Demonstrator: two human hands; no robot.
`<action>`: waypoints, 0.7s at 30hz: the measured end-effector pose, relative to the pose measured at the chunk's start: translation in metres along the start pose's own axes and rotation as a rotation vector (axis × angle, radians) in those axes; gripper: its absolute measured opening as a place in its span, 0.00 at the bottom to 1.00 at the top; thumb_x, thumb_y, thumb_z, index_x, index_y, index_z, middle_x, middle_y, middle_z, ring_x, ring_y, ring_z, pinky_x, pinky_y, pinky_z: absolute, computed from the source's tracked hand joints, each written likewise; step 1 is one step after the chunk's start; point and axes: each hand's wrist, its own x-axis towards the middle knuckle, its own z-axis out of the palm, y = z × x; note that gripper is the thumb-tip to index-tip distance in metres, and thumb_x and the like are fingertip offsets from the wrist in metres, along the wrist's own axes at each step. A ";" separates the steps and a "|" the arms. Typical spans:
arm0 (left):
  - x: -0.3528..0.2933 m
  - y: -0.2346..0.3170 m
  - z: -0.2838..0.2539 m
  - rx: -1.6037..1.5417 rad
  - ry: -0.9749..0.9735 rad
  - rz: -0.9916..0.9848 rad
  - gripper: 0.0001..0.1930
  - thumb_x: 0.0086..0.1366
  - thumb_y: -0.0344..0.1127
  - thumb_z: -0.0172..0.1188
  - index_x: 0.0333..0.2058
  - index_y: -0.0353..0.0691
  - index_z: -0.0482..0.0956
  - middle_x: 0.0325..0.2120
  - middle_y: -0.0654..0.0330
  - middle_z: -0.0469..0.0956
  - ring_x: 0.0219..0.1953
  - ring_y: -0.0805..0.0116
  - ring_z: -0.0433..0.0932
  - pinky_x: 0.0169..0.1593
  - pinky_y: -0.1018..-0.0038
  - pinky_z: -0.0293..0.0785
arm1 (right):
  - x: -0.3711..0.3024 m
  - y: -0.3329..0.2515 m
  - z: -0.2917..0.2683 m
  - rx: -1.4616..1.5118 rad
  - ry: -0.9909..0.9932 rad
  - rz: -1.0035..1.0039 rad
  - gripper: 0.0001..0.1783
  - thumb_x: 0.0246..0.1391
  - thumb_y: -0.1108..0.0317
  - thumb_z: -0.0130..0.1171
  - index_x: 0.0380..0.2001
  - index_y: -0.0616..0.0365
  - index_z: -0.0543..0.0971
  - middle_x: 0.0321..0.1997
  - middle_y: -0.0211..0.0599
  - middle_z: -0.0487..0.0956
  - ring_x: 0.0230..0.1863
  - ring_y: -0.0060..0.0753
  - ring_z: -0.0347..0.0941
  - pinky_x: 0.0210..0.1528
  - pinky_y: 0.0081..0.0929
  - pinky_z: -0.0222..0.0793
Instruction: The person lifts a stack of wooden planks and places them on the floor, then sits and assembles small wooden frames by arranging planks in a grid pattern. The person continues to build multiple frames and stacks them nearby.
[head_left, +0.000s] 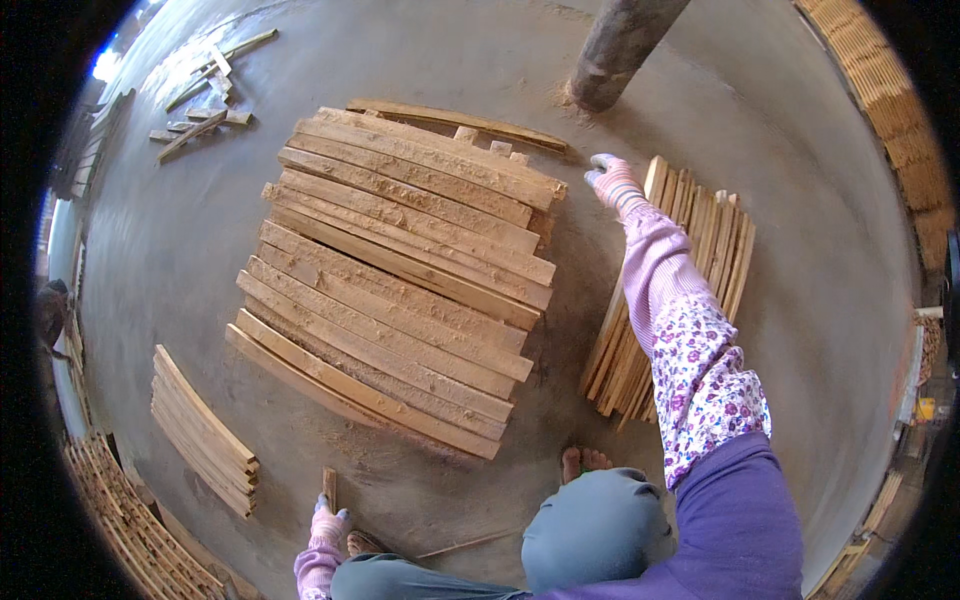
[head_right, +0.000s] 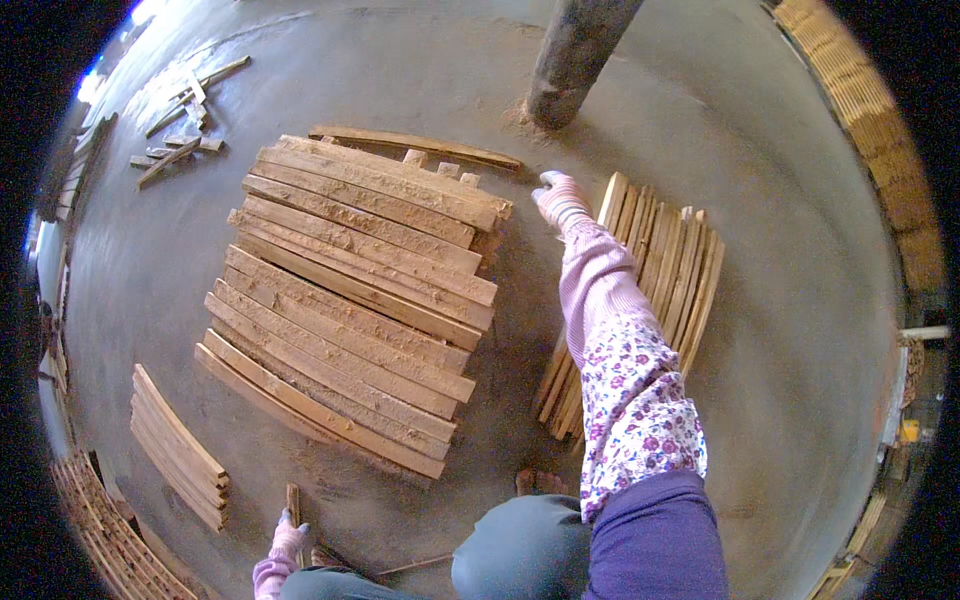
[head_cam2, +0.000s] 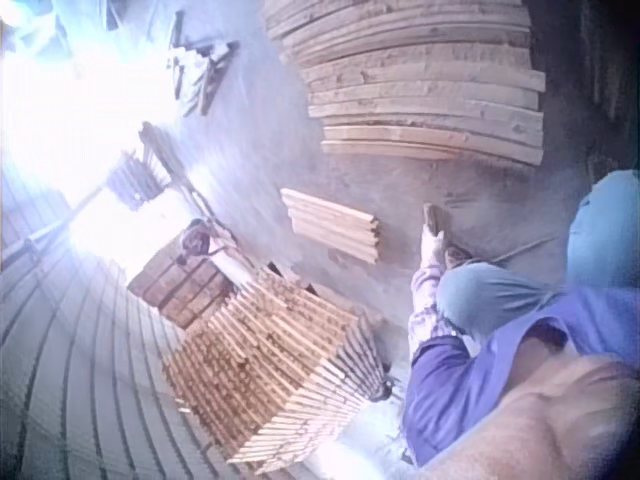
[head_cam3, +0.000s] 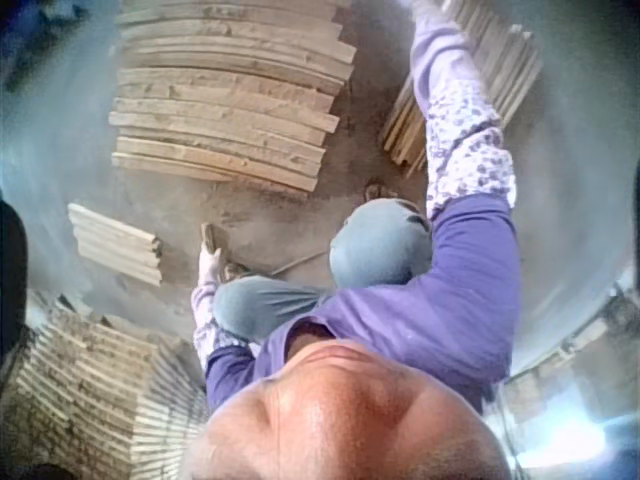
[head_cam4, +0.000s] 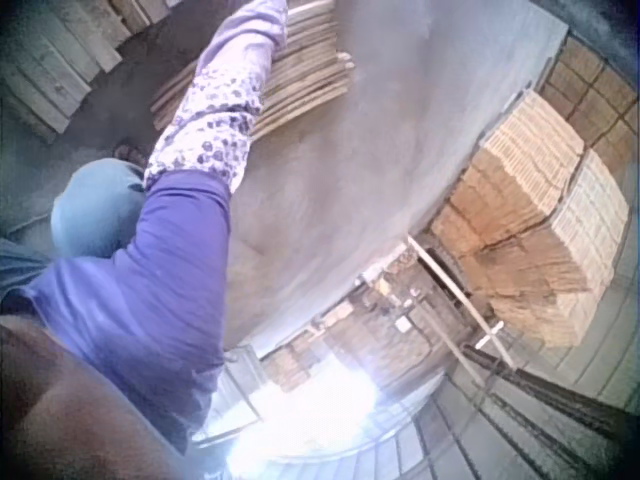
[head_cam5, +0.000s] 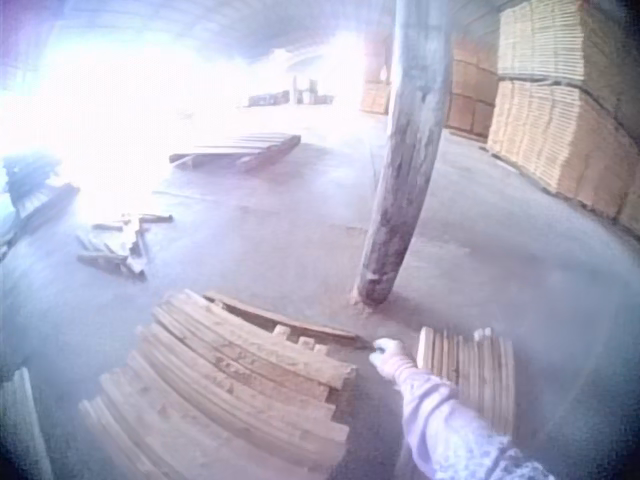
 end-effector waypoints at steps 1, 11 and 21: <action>0.005 0.012 -0.007 0.020 -0.080 -0.067 0.41 0.60 0.46 0.67 0.67 0.35 0.58 0.62 0.40 0.70 0.63 0.43 0.71 0.65 0.59 0.69 | 0.010 -0.003 0.012 -0.051 -0.030 0.015 0.31 0.56 0.59 0.65 0.63 0.52 0.73 0.64 0.44 0.75 0.65 0.46 0.72 0.67 0.38 0.67; -0.043 0.131 -0.020 0.030 -0.236 0.003 0.41 0.63 0.48 0.64 0.71 0.50 0.56 0.65 0.46 0.67 0.65 0.47 0.69 0.67 0.60 0.66 | 0.056 -0.058 0.063 -0.501 -0.087 -0.023 0.44 0.61 0.47 0.59 0.75 0.37 0.52 0.78 0.53 0.54 0.79 0.57 0.46 0.77 0.47 0.48; -0.052 0.112 -0.042 -0.309 0.017 -0.043 0.29 0.61 0.37 0.67 0.61 0.43 0.73 0.53 0.48 0.79 0.52 0.53 0.81 0.57 0.65 0.76 | 0.085 0.003 0.026 -0.084 0.069 -0.301 0.24 0.48 0.58 0.73 0.48 0.53 0.80 0.40 0.44 0.84 0.43 0.44 0.81 0.49 0.38 0.75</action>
